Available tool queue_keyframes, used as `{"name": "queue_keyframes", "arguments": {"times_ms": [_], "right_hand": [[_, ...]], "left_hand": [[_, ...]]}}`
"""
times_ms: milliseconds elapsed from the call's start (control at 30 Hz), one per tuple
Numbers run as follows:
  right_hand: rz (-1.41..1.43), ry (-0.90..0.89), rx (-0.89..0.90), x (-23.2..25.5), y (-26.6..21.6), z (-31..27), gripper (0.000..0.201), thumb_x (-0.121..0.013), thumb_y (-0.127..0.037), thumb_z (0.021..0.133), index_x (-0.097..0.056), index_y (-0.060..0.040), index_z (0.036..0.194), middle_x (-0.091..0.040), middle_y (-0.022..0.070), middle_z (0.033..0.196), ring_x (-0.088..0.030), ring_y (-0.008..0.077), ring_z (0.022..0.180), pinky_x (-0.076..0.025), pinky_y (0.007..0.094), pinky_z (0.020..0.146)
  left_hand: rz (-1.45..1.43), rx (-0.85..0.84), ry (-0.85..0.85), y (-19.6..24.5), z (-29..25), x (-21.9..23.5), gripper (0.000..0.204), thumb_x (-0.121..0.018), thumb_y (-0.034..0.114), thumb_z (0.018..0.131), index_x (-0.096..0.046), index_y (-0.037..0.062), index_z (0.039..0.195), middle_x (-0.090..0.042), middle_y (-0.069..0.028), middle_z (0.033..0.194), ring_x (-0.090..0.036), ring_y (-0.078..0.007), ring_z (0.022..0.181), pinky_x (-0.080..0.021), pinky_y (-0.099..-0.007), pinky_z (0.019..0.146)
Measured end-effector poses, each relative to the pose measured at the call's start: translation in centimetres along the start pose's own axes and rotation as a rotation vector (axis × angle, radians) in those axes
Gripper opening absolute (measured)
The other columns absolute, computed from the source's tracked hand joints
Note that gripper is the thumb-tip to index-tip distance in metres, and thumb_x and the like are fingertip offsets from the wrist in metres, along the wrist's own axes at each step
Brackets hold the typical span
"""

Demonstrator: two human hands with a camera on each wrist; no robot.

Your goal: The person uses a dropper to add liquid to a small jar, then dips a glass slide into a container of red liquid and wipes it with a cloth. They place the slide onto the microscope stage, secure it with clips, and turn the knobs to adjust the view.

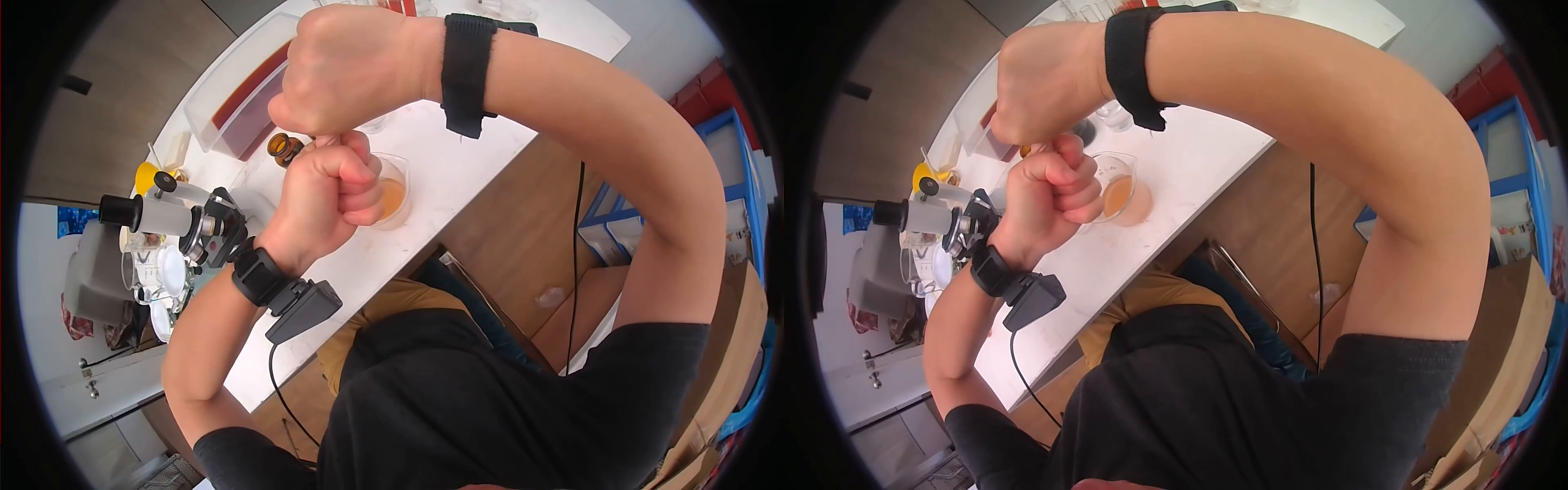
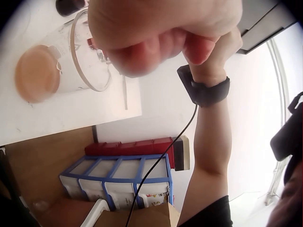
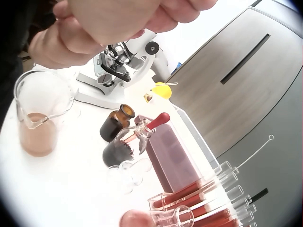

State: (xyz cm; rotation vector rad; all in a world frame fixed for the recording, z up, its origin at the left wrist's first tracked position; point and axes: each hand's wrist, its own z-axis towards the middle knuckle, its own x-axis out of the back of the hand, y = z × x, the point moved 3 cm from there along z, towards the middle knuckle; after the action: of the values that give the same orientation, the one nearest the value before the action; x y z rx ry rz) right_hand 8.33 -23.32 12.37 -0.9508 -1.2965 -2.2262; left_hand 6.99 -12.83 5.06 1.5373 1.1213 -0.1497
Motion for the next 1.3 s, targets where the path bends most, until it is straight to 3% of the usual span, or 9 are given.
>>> {"name": "queue_keyframes", "arguments": {"times_ms": [267, 433, 633, 733, 933, 1033, 1133, 1167, 1300], "right_hand": [[0.005, 0.150, -0.200, 0.7, 0.0, -1.3, 0.016, -0.063, -0.019, 0.058, -0.051, -0.0100, 0.052, -0.055, 0.0057, 0.048, -0.060, 0.0227, 0.049, -0.044, 0.0325, 0.043], [0.076, 0.019, -0.329, 2.1, -0.6, -3.6, 0.017, -0.066, -0.017, 0.065, -0.055, -0.0048, 0.072, -0.061, 0.0125, 0.077, -0.062, 0.0236, 0.075, -0.047, 0.0315, 0.059], [0.957, -0.361, -0.733, 3.0, -1.2, -6.0, 0.030, -0.067, -0.027, 0.081, -0.049, -0.0034, 0.088, -0.057, 0.0118, 0.079, -0.058, 0.0259, 0.075, -0.045, 0.0324, 0.063], [1.305, -0.528, -1.055, 3.2, -1.4, -7.1, 0.023, -0.060, -0.023, 0.088, -0.049, -0.0034, 0.092, -0.055, 0.0060, 0.075, -0.054, 0.0106, 0.065, -0.042, 0.0242, 0.055], [1.613, -0.122, -1.322, 2.7, -3.0, -8.4, 0.013, -0.053, -0.016, 0.092, -0.050, -0.0047, 0.088, -0.053, 0.0000, 0.075, -0.049, 0.0050, 0.062, -0.039, 0.0200, 0.053], [1.643, -0.003, -1.320, 2.0, -3.2, -8.5, 0.009, -0.051, -0.014, 0.092, -0.050, -0.0054, 0.093, -0.054, -0.0002, 0.079, -0.049, 0.0056, 0.068, -0.040, 0.0208, 0.057], [1.995, 0.160, -1.338, 2.5, -4.4, -6.9, 0.009, -0.048, -0.012, 0.093, -0.049, -0.0055, 0.099, -0.054, 0.0009, 0.083, -0.050, 0.0078, 0.071, -0.041, 0.0228, 0.061], [2.167, 0.227, -1.337, 3.1, -5.2, -5.8, 0.010, -0.047, -0.012, 0.093, -0.049, -0.0055, 0.101, -0.054, 0.0014, 0.084, -0.050, 0.0089, 0.072, -0.041, 0.0237, 0.063], [2.509, 0.508, -1.306, 3.8, -6.4, -5.7, 0.017, -0.043, -0.017, 0.095, -0.047, -0.0039, 0.105, -0.057, 0.0077, 0.098, -0.057, 0.0134, 0.085, -0.047, 0.0260, 0.076]], "left_hand": [[0.074, -0.042, -0.048, 0.1, -0.7, -1.3, 0.011, -0.048, 0.011, 0.082, -0.048, 0.0083, 0.092, -0.039, -0.0023, 0.068, -0.031, -0.0096, 0.047, -0.025, -0.0227, 0.042], [0.284, -0.140, 0.025, 1.3, -1.7, -1.6, 0.034, -0.046, 0.036, 0.096, -0.050, 0.0070, 0.114, -0.057, -0.0072, 0.090, -0.054, -0.0109, 0.064, -0.045, -0.0226, 0.055], [0.745, -0.439, 0.147, 2.9, -1.9, -0.1, 0.016, -0.057, 0.004, 0.089, -0.055, 0.0041, 0.105, -0.060, -0.0014, 0.088, -0.056, -0.0082, 0.080, -0.046, -0.0211, 0.073], [0.861, -0.536, 0.136, 2.5, -2.2, 0.0, 0.013, -0.052, -0.007, 0.084, -0.055, 0.0027, 0.092, -0.059, -0.0045, 0.101, -0.057, -0.0099, 0.091, -0.047, -0.0238, 0.082], [0.976, -0.852, 0.270, 2.6, -3.9, -0.4, 0.018, -0.049, -0.014, 0.078, -0.053, 0.0030, 0.083, -0.055, -0.0091, 0.115, -0.052, -0.0138, 0.104, -0.046, -0.0308, 0.088], [0.774, -1.016, 0.100, 3.1, -4.7, -2.0, 0.008, -0.050, -0.004, 0.085, -0.053, 0.0034, 0.087, -0.056, -0.0119, 0.111, -0.055, -0.0176, 0.101, -0.047, -0.0334, 0.086], [0.149, -0.503, -0.363, 2.6, -3.9, -4.0, 0.016, -0.044, 0.016, 0.095, -0.053, 0.0029, 0.093, -0.058, -0.0153, 0.103, -0.059, -0.0236, 0.096, -0.047, -0.0364, 0.085], [0.138, -0.458, -0.393, 2.2, -3.4, -4.5, 0.038, -0.031, 0.033, 0.099, -0.052, 0.0019, 0.096, -0.059, -0.0176, 0.098, -0.062, -0.0290, 0.091, -0.048, -0.0395, 0.084], [-0.109, -0.312, -0.913, 2.3, -2.6, -3.0, 0.043, -0.028, 0.036, 0.100, -0.053, 0.0015, 0.100, -0.060, -0.0172, 0.100, -0.060, -0.0306, 0.100, -0.045, -0.0425, 0.091]]}}
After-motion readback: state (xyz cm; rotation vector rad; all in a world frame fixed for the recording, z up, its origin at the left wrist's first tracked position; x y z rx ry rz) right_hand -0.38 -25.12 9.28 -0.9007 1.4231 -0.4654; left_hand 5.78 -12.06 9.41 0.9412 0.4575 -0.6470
